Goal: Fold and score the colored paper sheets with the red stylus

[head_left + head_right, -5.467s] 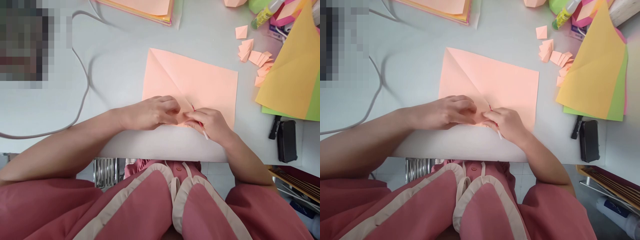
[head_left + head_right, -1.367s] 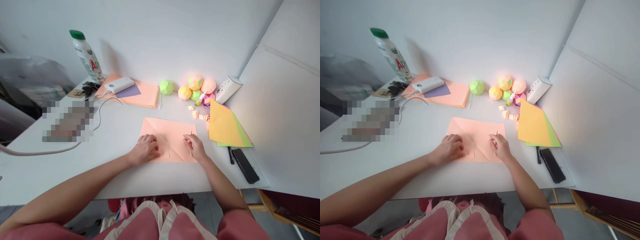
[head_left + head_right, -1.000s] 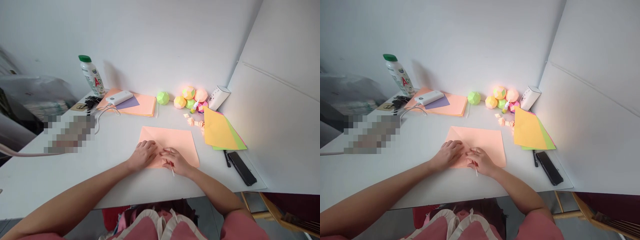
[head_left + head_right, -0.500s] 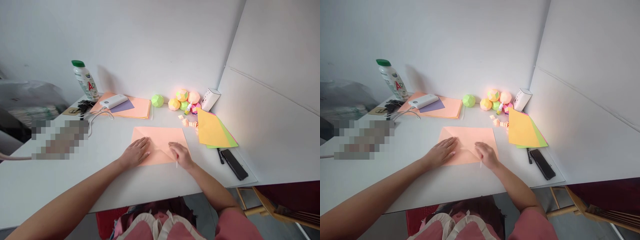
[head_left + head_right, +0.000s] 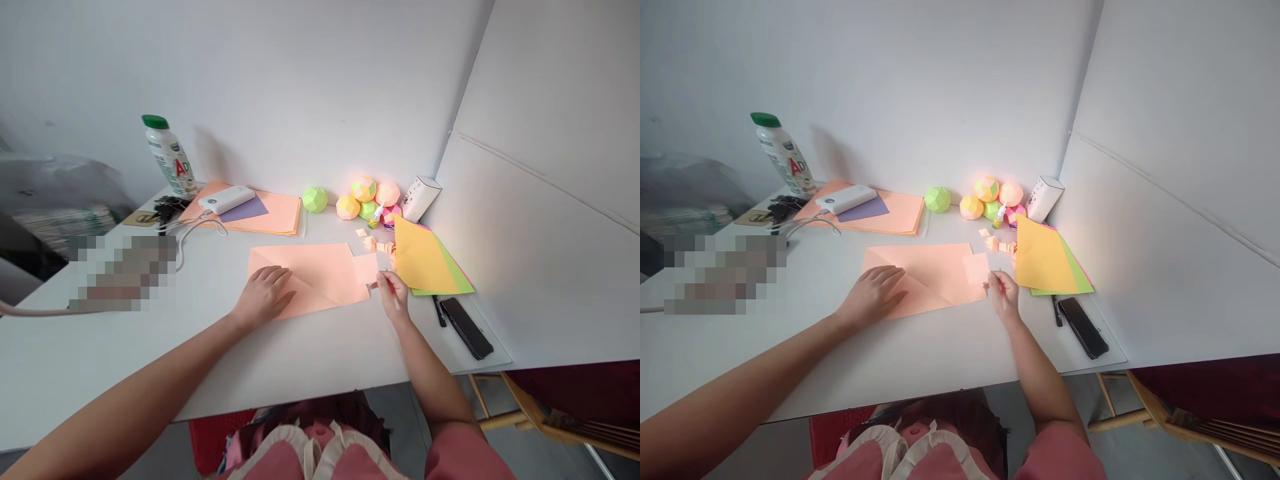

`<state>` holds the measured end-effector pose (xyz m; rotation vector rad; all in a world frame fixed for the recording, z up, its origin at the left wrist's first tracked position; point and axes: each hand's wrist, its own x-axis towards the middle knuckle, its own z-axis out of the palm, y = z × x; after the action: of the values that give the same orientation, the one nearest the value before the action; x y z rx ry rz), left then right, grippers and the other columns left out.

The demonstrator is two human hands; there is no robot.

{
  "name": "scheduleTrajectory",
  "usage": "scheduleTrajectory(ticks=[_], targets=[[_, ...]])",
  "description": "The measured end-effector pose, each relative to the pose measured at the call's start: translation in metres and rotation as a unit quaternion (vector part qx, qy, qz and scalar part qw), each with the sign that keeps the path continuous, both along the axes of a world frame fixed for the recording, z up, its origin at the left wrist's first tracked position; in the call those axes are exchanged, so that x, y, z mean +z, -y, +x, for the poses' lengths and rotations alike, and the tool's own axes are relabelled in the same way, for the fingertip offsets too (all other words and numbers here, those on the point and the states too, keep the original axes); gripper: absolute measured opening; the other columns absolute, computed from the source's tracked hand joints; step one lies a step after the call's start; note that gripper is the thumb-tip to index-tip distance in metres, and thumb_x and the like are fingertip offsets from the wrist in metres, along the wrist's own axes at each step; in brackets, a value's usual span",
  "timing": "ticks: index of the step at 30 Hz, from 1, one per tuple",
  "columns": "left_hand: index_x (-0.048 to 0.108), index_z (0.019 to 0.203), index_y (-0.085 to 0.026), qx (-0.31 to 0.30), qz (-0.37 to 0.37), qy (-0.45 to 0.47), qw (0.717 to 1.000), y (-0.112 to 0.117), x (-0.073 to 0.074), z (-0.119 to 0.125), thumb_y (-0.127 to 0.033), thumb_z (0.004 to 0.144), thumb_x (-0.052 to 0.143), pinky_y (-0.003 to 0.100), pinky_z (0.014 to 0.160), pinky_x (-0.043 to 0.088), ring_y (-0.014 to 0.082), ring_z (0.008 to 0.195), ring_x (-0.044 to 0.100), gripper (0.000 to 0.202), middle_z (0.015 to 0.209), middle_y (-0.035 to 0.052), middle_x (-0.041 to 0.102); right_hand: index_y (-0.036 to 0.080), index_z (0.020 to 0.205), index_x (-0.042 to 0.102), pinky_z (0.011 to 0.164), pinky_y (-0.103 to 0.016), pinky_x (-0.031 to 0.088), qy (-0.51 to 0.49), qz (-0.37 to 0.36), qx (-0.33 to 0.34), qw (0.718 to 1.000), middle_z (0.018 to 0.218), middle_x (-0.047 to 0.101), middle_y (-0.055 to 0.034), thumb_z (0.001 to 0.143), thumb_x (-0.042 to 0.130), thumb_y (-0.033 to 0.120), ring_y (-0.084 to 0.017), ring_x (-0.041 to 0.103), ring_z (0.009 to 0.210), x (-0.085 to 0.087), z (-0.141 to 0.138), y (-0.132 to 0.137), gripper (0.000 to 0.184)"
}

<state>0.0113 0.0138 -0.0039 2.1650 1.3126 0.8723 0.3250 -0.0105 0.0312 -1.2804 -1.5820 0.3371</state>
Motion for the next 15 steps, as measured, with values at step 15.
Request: scheduleTrajectory(ticks=[15], targets=[[0.044,0.127,-0.020,-0.010,-0.285,0.275,0.918,0.047,0.024,0.031,-0.048,0.072,0.065,0.034,0.079,0.051,0.0244,0.105,0.062,0.065,0.101,0.0064,0.066,0.017,0.092,0.064,0.054,-0.025,0.051,-0.014,-0.215,0.250,0.944,0.067,0.065,-0.0012,0.090,0.048,0.056,-0.012,0.060,0.056,-0.020,-0.056,0.029,0.042]])
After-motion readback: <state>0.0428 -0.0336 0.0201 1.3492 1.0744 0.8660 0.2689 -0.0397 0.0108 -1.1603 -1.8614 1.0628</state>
